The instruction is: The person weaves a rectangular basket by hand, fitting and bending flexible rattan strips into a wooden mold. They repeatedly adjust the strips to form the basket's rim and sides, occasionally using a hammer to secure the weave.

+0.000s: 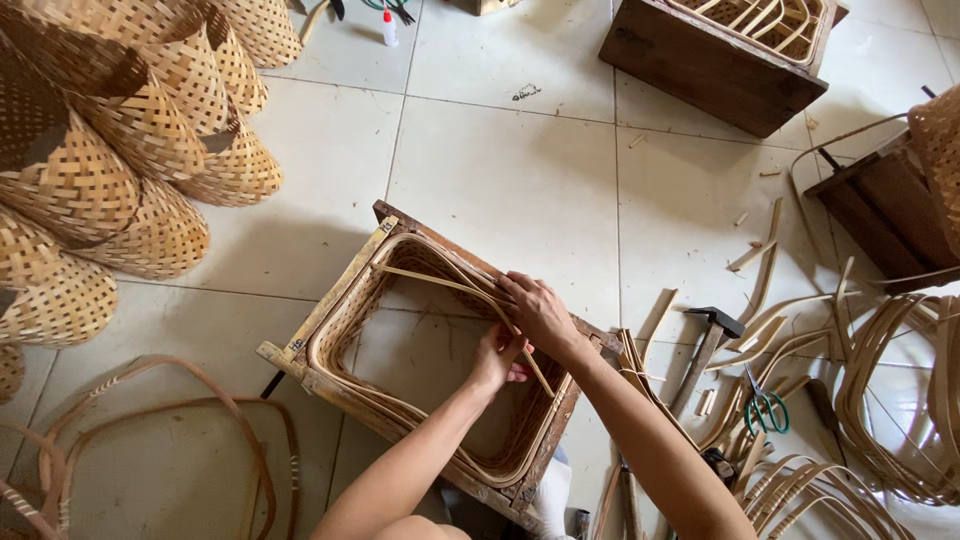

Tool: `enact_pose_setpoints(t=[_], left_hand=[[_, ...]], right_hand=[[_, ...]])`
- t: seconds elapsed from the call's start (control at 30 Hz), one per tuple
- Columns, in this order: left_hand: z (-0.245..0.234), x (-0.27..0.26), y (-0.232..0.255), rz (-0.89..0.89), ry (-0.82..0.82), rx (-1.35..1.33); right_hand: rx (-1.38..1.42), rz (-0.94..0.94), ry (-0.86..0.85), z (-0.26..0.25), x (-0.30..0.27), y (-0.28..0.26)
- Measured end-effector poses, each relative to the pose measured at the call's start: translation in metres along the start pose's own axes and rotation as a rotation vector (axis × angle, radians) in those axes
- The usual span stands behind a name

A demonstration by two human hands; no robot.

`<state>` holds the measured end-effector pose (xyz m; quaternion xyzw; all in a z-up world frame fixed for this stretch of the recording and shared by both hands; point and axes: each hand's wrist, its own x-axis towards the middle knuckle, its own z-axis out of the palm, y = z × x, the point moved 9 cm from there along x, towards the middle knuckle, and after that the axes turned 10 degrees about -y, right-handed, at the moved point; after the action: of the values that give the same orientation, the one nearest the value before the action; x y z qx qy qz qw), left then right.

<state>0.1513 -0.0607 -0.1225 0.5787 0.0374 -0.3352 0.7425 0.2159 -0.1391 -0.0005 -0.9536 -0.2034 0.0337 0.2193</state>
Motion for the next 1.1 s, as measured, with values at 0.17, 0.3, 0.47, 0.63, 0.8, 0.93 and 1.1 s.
enact_pose_setpoints(t=[0.17, 0.3, 0.47, 0.63, 0.8, 0.93, 1.1], left_hand=[[-0.006, 0.000, -0.010, -0.118, -0.113, -0.019], [-0.023, -0.012, 0.008, -0.206, -0.359, 0.082], [-0.097, 0.021, 0.059, -0.024, 0.146, -0.224], [-0.103, 0.044, 0.046, -0.027, 0.237, -0.303], [-0.116, 0.058, 0.007, 0.005, 0.167, -0.441], [-0.126, 0.074, -0.023, 0.107, 0.149, -0.530], [-0.136, 0.062, -0.034, 0.023, 0.196, -0.449]], right_hand=[[0.004, 0.135, 0.065, 0.018, -0.035, -0.014], [0.336, 0.342, -0.171, 0.050, -0.043, 0.009], [0.382, 0.257, 0.165, 0.037, -0.037, -0.010], [0.457, 0.348, 0.054, 0.062, -0.036, 0.005], [0.448, 0.201, 0.160, 0.083, -0.033, 0.017], [0.563, 0.290, -0.041, 0.111, -0.027, 0.042], [-0.435, -0.311, 0.001, 0.068, -0.048, -0.041]])
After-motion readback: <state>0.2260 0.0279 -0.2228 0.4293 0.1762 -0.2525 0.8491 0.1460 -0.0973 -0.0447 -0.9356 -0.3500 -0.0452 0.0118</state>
